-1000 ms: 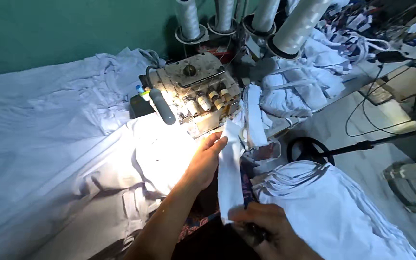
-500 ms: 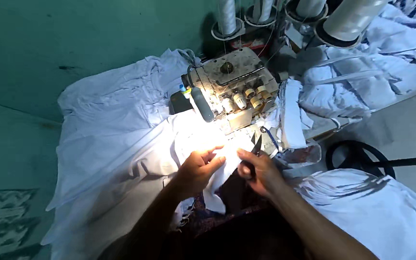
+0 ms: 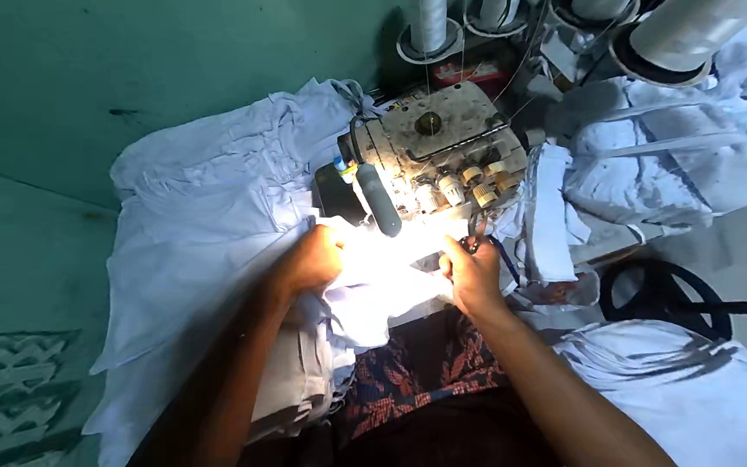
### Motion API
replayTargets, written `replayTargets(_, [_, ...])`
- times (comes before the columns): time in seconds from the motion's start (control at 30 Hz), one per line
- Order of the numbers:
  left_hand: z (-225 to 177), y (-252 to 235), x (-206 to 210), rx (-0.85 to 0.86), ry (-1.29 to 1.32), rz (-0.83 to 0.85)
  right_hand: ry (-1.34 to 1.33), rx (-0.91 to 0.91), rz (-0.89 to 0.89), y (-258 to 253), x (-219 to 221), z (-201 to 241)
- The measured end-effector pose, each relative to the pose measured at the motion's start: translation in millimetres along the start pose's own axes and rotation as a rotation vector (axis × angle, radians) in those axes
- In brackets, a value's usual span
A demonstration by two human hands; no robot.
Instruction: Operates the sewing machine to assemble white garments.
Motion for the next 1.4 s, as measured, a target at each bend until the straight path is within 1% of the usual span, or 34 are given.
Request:
replayTargets(0.07, [4.9,0.0,-2.1,0.000,0.033,-0.015,-0.004,-0.014,-0.021,-1.6,2.1,-1.5])
replayTargets(0.23, [2.8,1.5,-1.8,-0.013,0.044,-0.039,-0.008,-0.077,-0.058,-3.3,1.8,-1.5])
replayTargets(0.6, [-2.6,4.9,-2.0,-0.010,0.026,-0.063,0.125,-0.201,-0.087,-11.3,4.0,2.6])
replayTargets(0.67, [0.0,4.7,-2.2,-0.013,0.060,-0.076,0.157,-0.223,-0.084,-11.1,3.1,4.7])
replayTargets(0.73, [2.6,5.1,-1.0,-0.021,0.207,-0.079,0.314,-0.270,-0.044,-8.1,-0.5,8.7])
replayTargets(0.8, [2.0,8.3,4.4,-0.057,0.505,-0.004,0.652,-0.339,0.101,-4.9,-4.0,11.0])
replayTargets(0.87, [-2.7,13.9,11.4,-0.084,0.796,0.095,1.004,-0.497,0.261,0.1,-5.4,11.4])
replayTargets(0.9, [-5.3,16.9,14.6,-0.097,0.891,0.128,1.121,-0.563,0.288,3.0,-7.4,11.9])
replayTargets(0.93, [-7.1,19.7,17.6,-0.105,0.957,0.147,1.160,-0.611,0.276,5.9,-10.3,14.8])
replayTargets(1.0, [-8.6,24.9,23.0,-0.086,1.057,0.158,1.102,-0.692,0.208,10.1,-14.3,26.7])
replayTargets(1.07, [-8.2,32.8,27.3,-0.064,1.143,0.153,0.942,-0.736,0.173,14.5,-12.1,39.7])
replayTargets(1.1, [-7.8,37.1,30.1,-0.055,1.192,0.160,0.835,-0.720,0.186,17.2,-8.5,43.8])
replayTargets(1.13, [-6.9,41.3,33.5,-0.049,1.237,0.170,0.707,-0.655,0.234,20.1,-3.2,45.1])
replayTargets(1.23, [-7.2,55.6,43.1,-0.054,1.317,0.183,0.326,-0.267,0.419,32.3,19.6,37.6])
replayTargets(1.27, [-7.9,60.8,46.1,-0.057,1.325,0.185,0.226,-0.148,0.448,38.2,25.4,34.4])
replayTargets(1.3, [-7.7,65.1,49.5,-0.058,1.331,0.178,0.147,-0.067,0.461,43.9,29.4,31.9])
replayTargets(1.33, [-6.8,68.5,52.9,-0.058,1.336,0.164,0.098,-0.031,0.468,49.1,31.8,31.0])
replayTargets(1.4, [-4.0,73.5,60.4,-0.058,1.330,0.152,0.095,-0.055,0.482,57.4,32.9,33.3])
Point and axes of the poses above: each hand's wrist, its own y-axis away from the middle knuckle, its own x-axis out of the palm, z = x × y, the point moved 6 cm from there along -y, towards the middle knuckle, and after that the axes turned 7 degrees about -x, right-handed, at the moved point
